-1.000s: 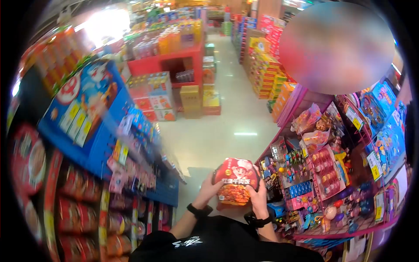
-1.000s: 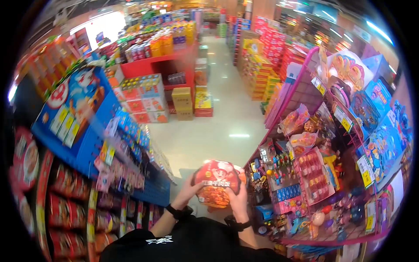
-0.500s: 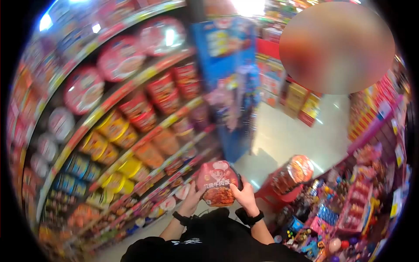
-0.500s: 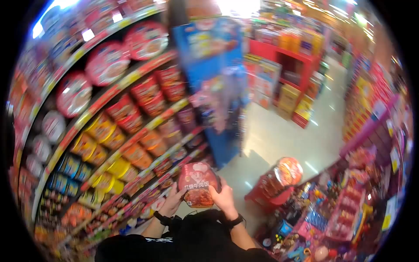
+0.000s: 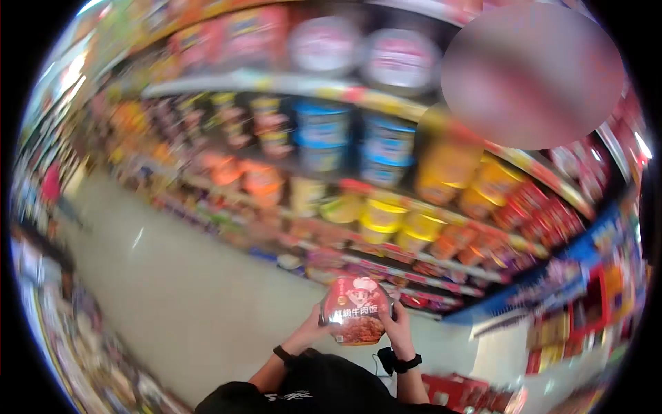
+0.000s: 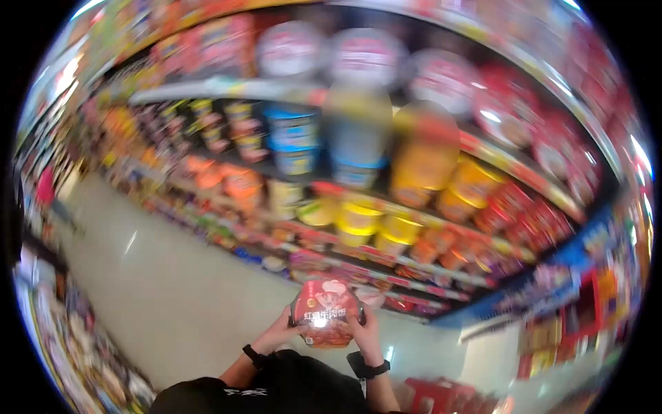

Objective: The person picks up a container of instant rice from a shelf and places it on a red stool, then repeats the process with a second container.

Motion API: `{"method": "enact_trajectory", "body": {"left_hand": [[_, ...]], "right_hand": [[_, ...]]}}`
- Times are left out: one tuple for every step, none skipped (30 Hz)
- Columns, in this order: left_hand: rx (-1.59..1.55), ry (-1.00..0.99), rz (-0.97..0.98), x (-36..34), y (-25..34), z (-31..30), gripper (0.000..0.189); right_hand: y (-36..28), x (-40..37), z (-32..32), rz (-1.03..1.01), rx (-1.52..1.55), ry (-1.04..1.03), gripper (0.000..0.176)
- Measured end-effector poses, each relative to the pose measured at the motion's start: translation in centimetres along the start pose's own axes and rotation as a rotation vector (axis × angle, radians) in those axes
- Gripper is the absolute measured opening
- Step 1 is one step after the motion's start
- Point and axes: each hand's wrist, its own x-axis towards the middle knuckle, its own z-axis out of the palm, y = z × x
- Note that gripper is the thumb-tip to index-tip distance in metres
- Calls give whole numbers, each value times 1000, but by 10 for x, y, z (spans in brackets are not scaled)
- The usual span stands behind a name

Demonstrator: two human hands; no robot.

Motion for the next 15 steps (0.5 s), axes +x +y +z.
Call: {"method": "enact_trajectory", "body": {"left_hand": [[1,49,-10,-12,-7,-39,72],[-9,92,-32,-33,-13,-65,72],[-154,150,-87,-48,4,-81,72],[-134,234,-82,-54,9,-113,72],[-111,316,-95,-70,10,-137,72],[-98,391,-121,-86,8,-156,72],[-90,464,-84,-97,-9,-180,69],[-109,538,-69,-108,-4,-205,69],[-136,606,-61,-121,0,-225,68],[-168,671,-70,-115,6,-212,68],[-220,751,-76,-124,14,-229,65],[-209,814,-73,-131,19,-237,64],[-189,870,-68,-136,25,-249,62],[-169,918,-64,-141,28,-262,61],[-202,979,-51,-145,27,-275,59]], "right_hand": [[3,13,36,28,-109,-45,24],[-1,17,70,60,-227,-90,22],[-14,18,96,60,-337,-172,20],[25,35,118,50,-205,-253,21],[17,42,158,71,-110,-314,22],[8,46,193,112,-20,-369,24],[21,57,218,111,-73,-451,29],[22,69,251,81,-68,-532,30],[24,75,281,59,-68,-605,31],[23,88,277,55,-66,-672,32],[11,92,311,58,-21,-727,35],[11,97,332,86,-5,-778,35],[14,104,354,110,17,-822,35],[16,110,375,131,38,-859,35],[20,119,394,95,-43,-926,37]]}}
